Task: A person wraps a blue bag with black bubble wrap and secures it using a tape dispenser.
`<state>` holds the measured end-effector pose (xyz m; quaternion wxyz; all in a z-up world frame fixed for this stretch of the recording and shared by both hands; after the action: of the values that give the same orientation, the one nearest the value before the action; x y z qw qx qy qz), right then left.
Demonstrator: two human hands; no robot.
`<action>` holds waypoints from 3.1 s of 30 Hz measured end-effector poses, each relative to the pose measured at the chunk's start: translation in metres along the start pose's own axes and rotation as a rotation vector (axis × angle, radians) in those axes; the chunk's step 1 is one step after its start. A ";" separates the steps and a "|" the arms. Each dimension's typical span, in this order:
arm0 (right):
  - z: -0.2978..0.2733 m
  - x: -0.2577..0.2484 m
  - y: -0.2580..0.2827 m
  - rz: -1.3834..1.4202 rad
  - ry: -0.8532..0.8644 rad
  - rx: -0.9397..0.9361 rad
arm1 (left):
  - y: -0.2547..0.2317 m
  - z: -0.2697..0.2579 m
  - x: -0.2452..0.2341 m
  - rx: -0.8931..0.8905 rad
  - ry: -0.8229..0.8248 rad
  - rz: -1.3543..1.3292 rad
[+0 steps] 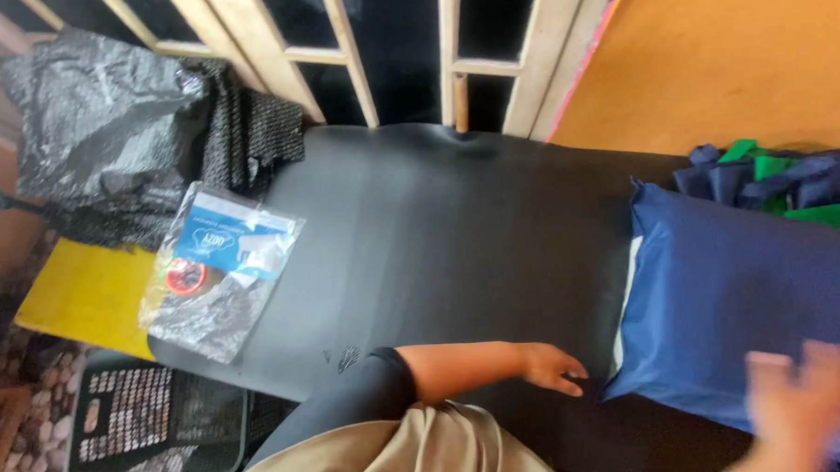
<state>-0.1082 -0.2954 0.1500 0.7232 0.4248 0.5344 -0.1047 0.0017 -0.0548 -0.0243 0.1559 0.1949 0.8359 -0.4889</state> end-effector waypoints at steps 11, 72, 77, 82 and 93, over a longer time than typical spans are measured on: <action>-0.081 0.124 0.071 -0.199 0.028 0.113 | 0.210 -0.326 0.026 -0.677 -0.828 -0.736; -0.289 0.587 0.907 0.141 1.122 -0.882 | 0.582 -0.730 -0.118 -0.107 -1.816 -2.151; -0.315 0.632 0.893 -0.220 0.788 -1.223 | 0.576 -0.746 -0.077 -0.047 -1.782 -2.052; -0.308 0.639 0.895 -0.047 0.462 -1.240 | 0.567 -0.769 -0.046 -0.140 -1.859 -1.953; -0.308 0.633 0.895 -0.018 0.522 -1.178 | 0.574 -0.735 -0.098 -0.202 -1.930 -2.069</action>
<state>0.4801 0.6723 0.0332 0.6806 -0.0363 0.6643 0.3069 0.3103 0.8299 -0.0667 0.2471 -0.9127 0.1971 -0.2589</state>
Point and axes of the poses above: each hand's wrist, its own z-axis towards the middle knuckle, its own x-axis out of the palm, y = z × x, the point moved 6 cm from there along z, towards the middle knuckle, and after that the axes turned 5 degrees about -x, right-handed, at the moved point
